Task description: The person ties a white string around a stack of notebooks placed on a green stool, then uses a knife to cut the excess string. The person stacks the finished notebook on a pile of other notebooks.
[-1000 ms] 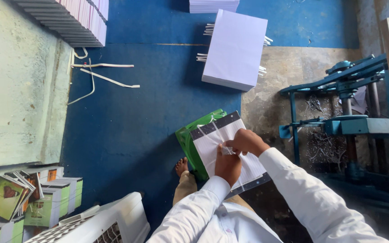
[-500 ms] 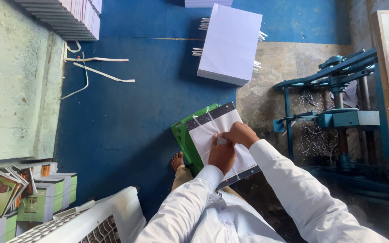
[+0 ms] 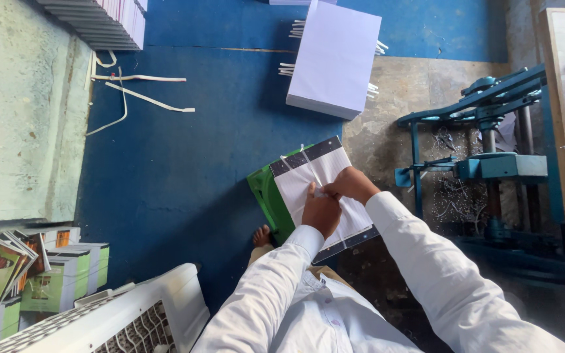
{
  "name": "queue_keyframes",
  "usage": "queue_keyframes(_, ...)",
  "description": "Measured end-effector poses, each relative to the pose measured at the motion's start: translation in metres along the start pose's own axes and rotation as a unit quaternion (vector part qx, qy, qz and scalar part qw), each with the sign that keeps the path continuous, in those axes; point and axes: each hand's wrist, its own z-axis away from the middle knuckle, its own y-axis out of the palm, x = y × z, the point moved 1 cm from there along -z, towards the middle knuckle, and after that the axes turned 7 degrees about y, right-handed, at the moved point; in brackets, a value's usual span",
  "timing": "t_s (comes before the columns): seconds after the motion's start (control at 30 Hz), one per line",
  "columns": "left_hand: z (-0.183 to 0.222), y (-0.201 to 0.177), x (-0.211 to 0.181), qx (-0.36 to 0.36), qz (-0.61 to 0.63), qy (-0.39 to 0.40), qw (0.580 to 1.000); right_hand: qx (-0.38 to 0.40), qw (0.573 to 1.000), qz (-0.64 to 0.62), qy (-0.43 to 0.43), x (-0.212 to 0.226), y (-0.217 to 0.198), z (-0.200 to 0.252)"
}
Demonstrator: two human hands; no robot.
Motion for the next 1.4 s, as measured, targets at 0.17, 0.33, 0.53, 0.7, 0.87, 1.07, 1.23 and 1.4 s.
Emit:
queue_keyframes(0.17, -0.003, 0.004, 0.008, 0.072, 0.063, -0.003, 0.995, -0.052, 0.998, 0.043, 0.015, 0.008, -0.002, 0.012)
queue_keyframes(0.33, 0.003, -0.004, 0.013, 0.057, 0.087, 0.019, 0.994, -0.038, 0.994, -0.016, 0.104, 0.019, -0.008, 0.027)
queue_keyframes(0.53, 0.004, -0.022, 0.024, -0.006, 0.197, 0.038, 0.980, -0.052, 0.995, 0.046, 0.072, 0.023, -0.005, 0.023)
queue_keyframes(0.7, 0.008, -0.023, 0.029, 0.033, 0.197, 0.034, 0.979, 0.020, 0.995, -0.032, 0.097, 0.014, 0.002, 0.011)
queue_keyframes(0.87, 0.005, -0.033, 0.038, 0.019, 0.221, 0.050, 0.974, 0.000, 0.989, -0.086, 0.120, 0.006, 0.014, -0.001)
queue_keyframes(1.07, -0.004, -0.066, 0.080, 0.070, 0.319, -0.025, 0.945, 0.054, 0.981, -0.123, 0.138, 0.012, 0.010, 0.000)
queue_keyframes(1.23, -0.015, -0.080, 0.098, -0.116, 0.162, 0.045, 0.979, 0.085, 0.966, -0.171, 0.173, 0.024, -0.003, 0.016)
queue_keyframes(1.4, -0.022, -0.066, 0.097, -0.002, 0.056, 0.140, 0.989, 0.102, 0.956, -0.194, 0.197, 0.034, -0.009, 0.024)
